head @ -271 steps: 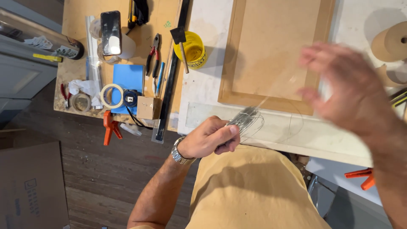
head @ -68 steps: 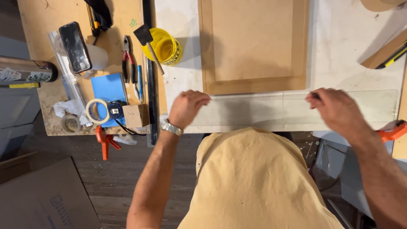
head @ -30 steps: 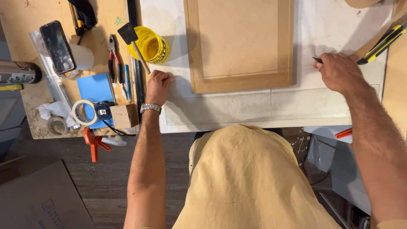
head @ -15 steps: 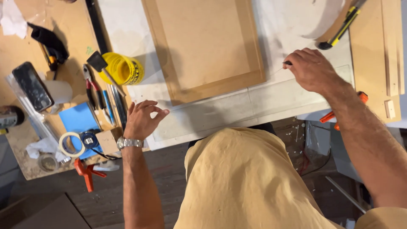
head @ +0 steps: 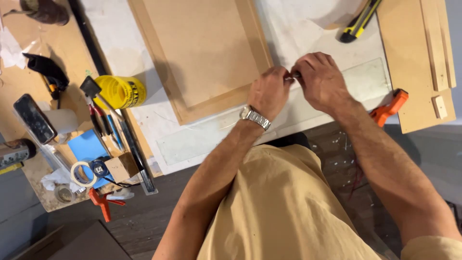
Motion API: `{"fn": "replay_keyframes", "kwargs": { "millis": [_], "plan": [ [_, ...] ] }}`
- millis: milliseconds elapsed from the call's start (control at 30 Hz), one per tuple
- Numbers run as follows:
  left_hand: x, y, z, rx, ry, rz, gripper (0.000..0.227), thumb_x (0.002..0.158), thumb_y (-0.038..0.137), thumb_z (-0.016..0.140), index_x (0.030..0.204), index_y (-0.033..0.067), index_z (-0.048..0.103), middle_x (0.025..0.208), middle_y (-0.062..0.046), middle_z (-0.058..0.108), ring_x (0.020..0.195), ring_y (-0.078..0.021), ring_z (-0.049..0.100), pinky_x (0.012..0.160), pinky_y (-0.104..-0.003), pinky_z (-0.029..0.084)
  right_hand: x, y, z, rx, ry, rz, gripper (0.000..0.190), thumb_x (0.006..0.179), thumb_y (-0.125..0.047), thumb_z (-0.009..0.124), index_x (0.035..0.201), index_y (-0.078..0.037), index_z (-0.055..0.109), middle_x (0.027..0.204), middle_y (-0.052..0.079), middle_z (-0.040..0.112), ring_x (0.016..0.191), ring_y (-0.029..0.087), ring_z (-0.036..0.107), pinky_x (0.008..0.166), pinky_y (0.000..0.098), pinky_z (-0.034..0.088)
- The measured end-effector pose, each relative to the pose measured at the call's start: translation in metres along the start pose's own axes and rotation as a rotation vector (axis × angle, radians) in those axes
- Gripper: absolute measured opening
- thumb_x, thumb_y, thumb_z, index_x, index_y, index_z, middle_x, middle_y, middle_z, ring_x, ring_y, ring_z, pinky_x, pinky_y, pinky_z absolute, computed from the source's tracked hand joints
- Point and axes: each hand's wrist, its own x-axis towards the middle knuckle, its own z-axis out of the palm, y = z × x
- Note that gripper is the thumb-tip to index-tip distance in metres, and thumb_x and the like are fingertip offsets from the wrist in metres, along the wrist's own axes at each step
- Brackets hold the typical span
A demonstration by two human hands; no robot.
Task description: Cutting a length of wire from a spool using pliers on a workbench
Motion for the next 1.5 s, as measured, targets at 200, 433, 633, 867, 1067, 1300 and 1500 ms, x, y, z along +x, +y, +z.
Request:
{"fn": "replay_keyframes", "kwargs": {
  "millis": [200, 433, 633, 867, 1067, 1300, 1500],
  "plan": [
    [0.01, 0.014, 0.006, -0.03, 0.005, -0.233, 0.007, 0.083, 0.032, 0.071, 0.085, 0.0258, 0.072, 0.08, 0.005, 0.075, 0.08, -0.0305, 0.078, 0.072, -0.044, 0.064, 0.001, -0.017, -0.029, 0.123, 0.215, 0.05, 0.008, 0.107, -0.02, 0.066, 0.103, -0.014, 0.069, 0.111, -0.001, 0.066, 0.111, 0.023, 0.065, 0.093, 0.0332, 0.054],
    [0.002, 0.012, -0.003, -0.332, 0.048, -0.355, 0.012, 0.078, 0.041, 0.076, 0.079, 0.0296, 0.077, 0.07, 0.009, 0.075, 0.08, -0.0247, 0.077, 0.075, -0.039, 0.063, -0.02, 0.005, -0.098, 1.507, 0.574, 0.715, 0.046, 0.107, -0.05, 0.051, 0.135, -0.015, 0.057, 0.121, 0.014, 0.071, 0.102, 0.024, 0.075, 0.073, 0.0287, 0.065],
    [0.002, 0.021, -0.011, -0.434, 0.039, -0.369, 0.01, 0.08, 0.035, 0.074, 0.082, 0.0265, 0.078, 0.073, 0.005, 0.076, 0.084, -0.0235, 0.077, 0.078, -0.039, 0.062, -0.077, -0.014, -0.01, 1.612, 0.302, 1.185, 0.026, 0.108, -0.035, 0.051, 0.11, -0.013, 0.066, 0.073, 0.01, 0.068, 0.057, 0.016, 0.062, 0.041, 0.0213, 0.043],
    [-0.002, 0.039, -0.025, -0.466, 0.001, -0.4, 0.011, 0.081, 0.034, 0.073, 0.082, 0.0252, 0.079, 0.071, 0.005, 0.076, 0.08, -0.0192, 0.077, 0.078, -0.033, 0.06, -0.053, -0.04, -0.035, 0.841, -0.316, 0.739, 0.02, 0.103, -0.032, 0.064, 0.107, -0.014, 0.071, 0.077, 0.009, 0.073, 0.077, 0.033, 0.071, 0.066, 0.0423, 0.057],
    [-0.003, 0.042, -0.018, -0.427, -0.001, -0.41, 0.012, 0.079, 0.036, 0.073, 0.081, 0.0257, 0.079, 0.072, 0.004, 0.076, 0.085, -0.0249, 0.077, 0.08, -0.037, 0.061, -0.039, -0.031, -0.022, 0.621, -0.106, 0.452, 0.021, 0.109, -0.022, 0.061, 0.101, -0.005, 0.07, 0.073, 0.008, 0.06, 0.067, 0.029, 0.067, 0.052, 0.0372, 0.054],
    [-0.001, 0.04, -0.015, -0.414, 0.0, -0.419, 0.012, 0.078, 0.037, 0.073, 0.081, 0.0274, 0.079, 0.074, 0.005, 0.077, 0.091, -0.0254, 0.076, 0.084, -0.039, 0.061, -0.028, -0.029, -0.033, 0.518, -0.097, 0.37, 0.024, 0.106, -0.019, 0.064, 0.088, -0.004, 0.062, 0.069, 0.014, 0.059, 0.079, 0.041, 0.068, 0.063, 0.0476, 0.057],
    [-0.002, 0.044, -0.016, -0.438, -0.014, -0.419, 0.011, 0.079, 0.035, 0.072, 0.082, 0.0266, 0.078, 0.074, 0.005, 0.077, 0.094, -0.0238, 0.076, 0.086, -0.039, 0.061, -0.032, -0.019, -0.019, 0.634, -0.136, 0.471, 0.037, 0.108, -0.029, 0.061, 0.077, -0.009, 0.054, 0.055, 0.01, 0.057, 0.06, 0.033, 0.067, 0.056, 0.0412, 0.051]
  ]
}}
